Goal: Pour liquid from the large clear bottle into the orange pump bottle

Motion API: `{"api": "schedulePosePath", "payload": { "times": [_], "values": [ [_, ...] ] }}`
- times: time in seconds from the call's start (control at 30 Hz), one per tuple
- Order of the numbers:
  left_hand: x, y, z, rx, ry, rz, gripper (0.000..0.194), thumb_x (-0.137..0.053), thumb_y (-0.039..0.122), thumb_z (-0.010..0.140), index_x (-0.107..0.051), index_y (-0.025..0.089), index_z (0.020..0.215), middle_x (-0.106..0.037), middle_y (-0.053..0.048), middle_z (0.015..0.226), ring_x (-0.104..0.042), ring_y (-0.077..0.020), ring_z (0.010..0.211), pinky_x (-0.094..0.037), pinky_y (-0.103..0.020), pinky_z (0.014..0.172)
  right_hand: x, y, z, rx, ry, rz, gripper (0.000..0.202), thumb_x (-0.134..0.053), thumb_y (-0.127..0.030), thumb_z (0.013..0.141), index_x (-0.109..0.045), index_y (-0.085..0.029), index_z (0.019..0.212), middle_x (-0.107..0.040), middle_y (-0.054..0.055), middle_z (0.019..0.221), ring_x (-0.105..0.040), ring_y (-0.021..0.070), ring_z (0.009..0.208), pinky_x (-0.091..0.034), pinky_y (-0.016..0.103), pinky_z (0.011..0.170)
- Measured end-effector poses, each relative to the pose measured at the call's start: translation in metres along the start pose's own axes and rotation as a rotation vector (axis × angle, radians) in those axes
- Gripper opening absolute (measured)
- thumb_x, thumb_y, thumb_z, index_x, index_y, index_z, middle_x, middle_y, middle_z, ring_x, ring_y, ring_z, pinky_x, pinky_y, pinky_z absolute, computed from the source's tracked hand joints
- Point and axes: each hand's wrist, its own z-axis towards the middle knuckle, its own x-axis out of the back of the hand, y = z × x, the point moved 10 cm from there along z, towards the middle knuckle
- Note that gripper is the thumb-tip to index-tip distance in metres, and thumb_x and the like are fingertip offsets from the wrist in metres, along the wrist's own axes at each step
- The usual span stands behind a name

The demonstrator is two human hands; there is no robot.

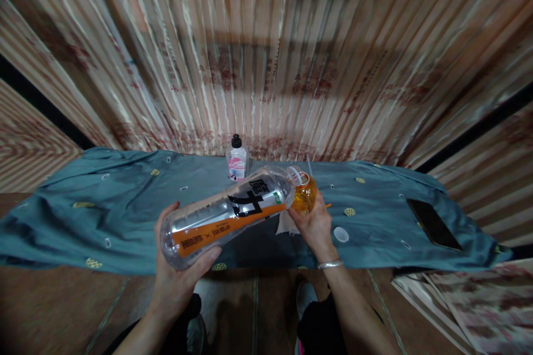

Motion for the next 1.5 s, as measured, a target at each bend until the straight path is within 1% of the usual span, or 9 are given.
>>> {"api": "schedulePosePath", "payload": {
  "times": [0.1, 0.27, 0.43, 0.57, 0.77, 0.97, 1.23, 1.33, 1.5],
  "values": [
    [0.0000, 0.0039, 0.0002, -0.024, 0.004, 0.009, 0.093, -0.089, 0.040, 0.058, -0.037, 0.024, 0.134, -0.059, -0.010, 0.120, -0.068, -0.0291, 0.107, -0.057, -0.043, 0.093, -0.0005, 0.0007, -0.0005, 0.009, 0.002, -0.004, 0.092, -0.060, -0.079, 0.071, -0.053, -0.012, 0.133, -0.073, 0.020, 0.114, -0.072, 0.0359, 0.101, -0.058, 0.046, 0.083],
    [0.0020, 0.0056, 0.0005, -0.045, 0.017, 0.030, 0.093, -0.089, 0.041, 0.057, -0.038, 0.023, 0.133, -0.059, -0.011, 0.121, -0.067, -0.0300, 0.110, -0.056, -0.044, 0.095, 0.0002, 0.0015, -0.0009, 0.040, 0.033, -0.014, 0.093, -0.058, -0.083, 0.071, -0.054, -0.013, 0.132, -0.073, 0.019, 0.115, -0.072, 0.0350, 0.102, -0.057, 0.045, 0.084],
    [0.0008, 0.0014, 0.0006, -0.008, -0.003, 0.028, 0.096, -0.089, 0.041, 0.057, -0.036, 0.023, 0.135, -0.059, -0.011, 0.122, -0.068, -0.0301, 0.110, -0.055, -0.045, 0.096, -0.0006, 0.0028, -0.0004, 0.023, 0.025, -0.022, 0.096, -0.057, -0.085, 0.070, -0.054, -0.012, 0.131, -0.073, 0.020, 0.115, -0.072, 0.0354, 0.101, -0.057, 0.045, 0.084],
    [0.0018, 0.0036, 0.0007, -0.024, 0.017, 0.037, 0.095, -0.088, 0.042, 0.057, -0.037, 0.023, 0.134, -0.059, -0.011, 0.121, -0.067, -0.0300, 0.109, -0.056, -0.044, 0.094, -0.0001, 0.0007, -0.0005, 0.014, 0.019, -0.013, 0.093, -0.057, -0.084, 0.071, -0.054, -0.013, 0.131, -0.073, 0.019, 0.115, -0.072, 0.0343, 0.101, -0.057, 0.043, 0.084],
    [0.0010, 0.0066, 0.0004, -0.042, 0.015, 0.033, 0.092, -0.088, 0.041, 0.058, -0.038, 0.025, 0.133, -0.059, -0.009, 0.119, -0.067, -0.0283, 0.107, -0.056, -0.043, 0.094, 0.0007, 0.0016, -0.0007, -0.023, 0.007, -0.010, 0.100, -0.057, -0.087, 0.068, -0.054, -0.011, 0.132, -0.073, 0.021, 0.115, -0.072, 0.0363, 0.100, -0.057, 0.045, 0.083],
    [0.0019, 0.0034, 0.0000, -0.021, 0.011, 0.031, 0.094, -0.089, 0.042, 0.058, -0.037, 0.025, 0.134, -0.058, -0.009, 0.121, -0.066, -0.0287, 0.109, -0.054, -0.044, 0.097, 0.0015, 0.0013, -0.0005, -0.019, 0.009, -0.008, 0.095, -0.060, -0.085, 0.068, -0.056, -0.012, 0.129, -0.075, 0.019, 0.110, -0.073, 0.0361, 0.096, -0.057, 0.046, 0.082],
    [0.0012, 0.0055, 0.0005, -0.037, 0.010, 0.011, 0.093, -0.089, 0.041, 0.059, -0.037, 0.023, 0.134, -0.058, -0.011, 0.123, -0.067, -0.0291, 0.110, -0.055, -0.042, 0.095, 0.0007, -0.0016, 0.0000, -0.019, -0.019, 0.000, 0.096, -0.058, -0.084, 0.070, -0.054, -0.012, 0.133, -0.072, 0.020, 0.116, -0.071, 0.0358, 0.103, -0.056, 0.046, 0.085],
    [0.0002, 0.0055, 0.0006, -0.028, 0.007, 0.001, 0.093, -0.089, 0.040, 0.058, -0.037, 0.023, 0.134, -0.059, -0.011, 0.122, -0.068, -0.0293, 0.108, -0.057, -0.042, 0.092, 0.0008, -0.0024, -0.0002, -0.021, -0.026, -0.002, 0.097, -0.056, -0.084, 0.071, -0.053, -0.011, 0.133, -0.072, 0.020, 0.116, -0.072, 0.0358, 0.103, -0.057, 0.046, 0.085],
    [-0.0006, 0.0023, 0.0001, -0.007, -0.009, -0.003, 0.095, -0.089, 0.039, 0.058, -0.036, 0.025, 0.135, -0.059, -0.010, 0.123, -0.067, -0.0292, 0.109, -0.056, -0.044, 0.096, 0.0009, -0.0007, -0.0010, -0.008, -0.010, -0.009, 0.094, -0.058, -0.084, 0.071, -0.054, -0.012, 0.132, -0.074, 0.019, 0.112, -0.073, 0.0355, 0.099, -0.057, 0.045, 0.083]
  ]
}}
